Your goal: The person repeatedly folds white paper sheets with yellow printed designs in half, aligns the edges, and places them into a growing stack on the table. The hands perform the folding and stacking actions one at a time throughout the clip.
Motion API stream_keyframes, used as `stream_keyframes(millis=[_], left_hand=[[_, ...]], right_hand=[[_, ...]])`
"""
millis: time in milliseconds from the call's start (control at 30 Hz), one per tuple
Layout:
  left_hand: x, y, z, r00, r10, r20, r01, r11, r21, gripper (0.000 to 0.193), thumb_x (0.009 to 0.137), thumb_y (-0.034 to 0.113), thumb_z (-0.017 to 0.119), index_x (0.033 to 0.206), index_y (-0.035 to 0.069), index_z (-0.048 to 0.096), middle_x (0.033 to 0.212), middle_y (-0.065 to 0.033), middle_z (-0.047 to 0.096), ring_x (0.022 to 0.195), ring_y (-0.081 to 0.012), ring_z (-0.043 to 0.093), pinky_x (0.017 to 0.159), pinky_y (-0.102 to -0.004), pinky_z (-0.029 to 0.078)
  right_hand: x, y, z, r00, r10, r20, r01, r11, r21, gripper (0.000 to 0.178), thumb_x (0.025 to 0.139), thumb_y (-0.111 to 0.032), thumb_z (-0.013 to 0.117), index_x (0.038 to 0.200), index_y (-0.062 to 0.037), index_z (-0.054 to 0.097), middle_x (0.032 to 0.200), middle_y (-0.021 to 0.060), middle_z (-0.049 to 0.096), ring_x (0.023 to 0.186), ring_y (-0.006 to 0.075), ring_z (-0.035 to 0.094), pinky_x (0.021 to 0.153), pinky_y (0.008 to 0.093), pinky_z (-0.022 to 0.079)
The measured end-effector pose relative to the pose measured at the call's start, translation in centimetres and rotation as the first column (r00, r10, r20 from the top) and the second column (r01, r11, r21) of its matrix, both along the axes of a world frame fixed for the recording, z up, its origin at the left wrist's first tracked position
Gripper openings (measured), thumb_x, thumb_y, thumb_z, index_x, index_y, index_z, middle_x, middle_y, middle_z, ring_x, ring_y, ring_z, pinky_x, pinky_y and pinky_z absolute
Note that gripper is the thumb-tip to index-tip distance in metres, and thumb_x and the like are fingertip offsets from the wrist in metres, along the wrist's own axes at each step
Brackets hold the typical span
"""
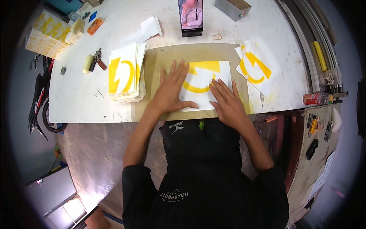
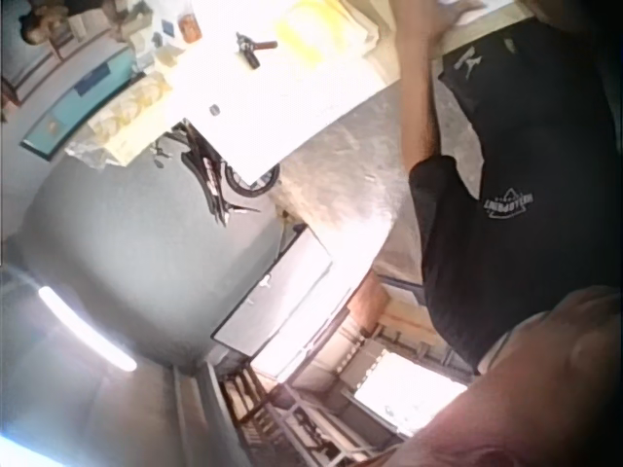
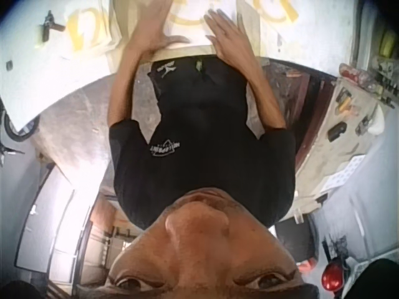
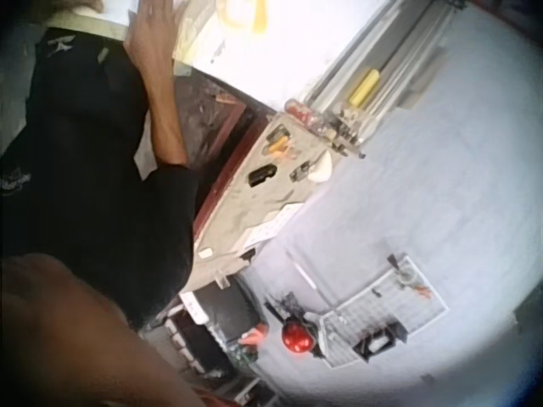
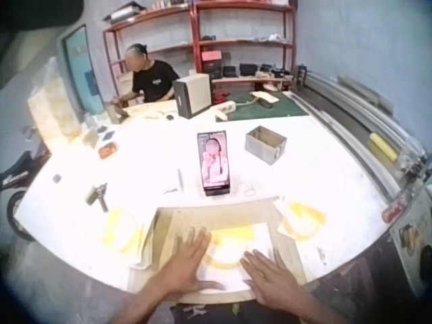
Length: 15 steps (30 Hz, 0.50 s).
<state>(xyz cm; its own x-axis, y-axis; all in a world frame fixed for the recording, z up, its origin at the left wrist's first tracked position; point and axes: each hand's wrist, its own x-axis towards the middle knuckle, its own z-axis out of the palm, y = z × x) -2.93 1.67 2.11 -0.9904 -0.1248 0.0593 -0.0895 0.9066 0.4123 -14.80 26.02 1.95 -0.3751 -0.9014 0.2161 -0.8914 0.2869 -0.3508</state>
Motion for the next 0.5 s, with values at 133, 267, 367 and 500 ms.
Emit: stream_keyframes(millis=[133,267,367,500], left_hand=[[1.5,4.4,-1.9,0.99,-0.077,-0.115,0.061,0.989,-0.138,0.079,0.088,0.046,0.077,0.149,0.003,0.052,0.152,-0.0141,0.055,0.15,-0.0345,0.04,0.125,-0.0648,0.015],[2.6,5.7,-2.4,0.968,-0.012,-0.249,-0.002,0.998,-0.056,0.037,0.091,0.021,0.073,0.124,0.004,0.071,0.129,-0.0099,0.07,0.127,-0.0283,0.061,0.119,-0.0591,0.034],[2.9,5.5,-3.4,0.938,0.021,-0.345,-0.057,0.994,-0.096,0.028,0.09,0.012,0.071,0.117,0.004,0.074,0.124,-0.0092,0.071,0.124,-0.0269,0.063,0.116,-0.0555,0.04],[2.9,6.3,-3.9,0.934,0.048,-0.354,-0.1,0.986,-0.132,0.037,0.092,0.014,0.071,0.127,0.003,0.07,0.134,-0.013,0.067,0.131,-0.0321,0.059,0.118,-0.0536,0.039]], right_hand=[[-0.7,-0.3,-1.1,0.999,0.019,0.035,-0.016,0.998,-0.068,0.047,0.09,-0.011,0.072,0.135,-0.0032,0.062,0.13,0.0137,0.064,0.128,0.0329,0.057,0.12,0.0624,0.029],[-0.8,0.1,-2.1,0.998,0.064,-0.008,-0.065,0.989,-0.134,0.04,0.087,-0.005,0.073,0.127,-0.0045,0.068,0.115,0.0098,0.067,0.113,0.0286,0.062,0.116,0.0594,0.034],[-0.7,0.1,-2.5,0.993,0.071,-0.09,-0.084,0.984,-0.16,0.039,0.087,-0.005,0.073,0.125,-0.0047,0.07,0.117,0.0086,0.067,0.114,0.0282,0.063,0.116,0.0579,0.035],[0.3,-0.3,-2.8,0.994,0.0,-0.108,-0.021,0.981,-0.19,0.04,0.092,-0.012,0.072,0.13,-0.0043,0.067,0.133,0.0093,0.066,0.129,0.031,0.059,0.118,0.0586,0.034]])
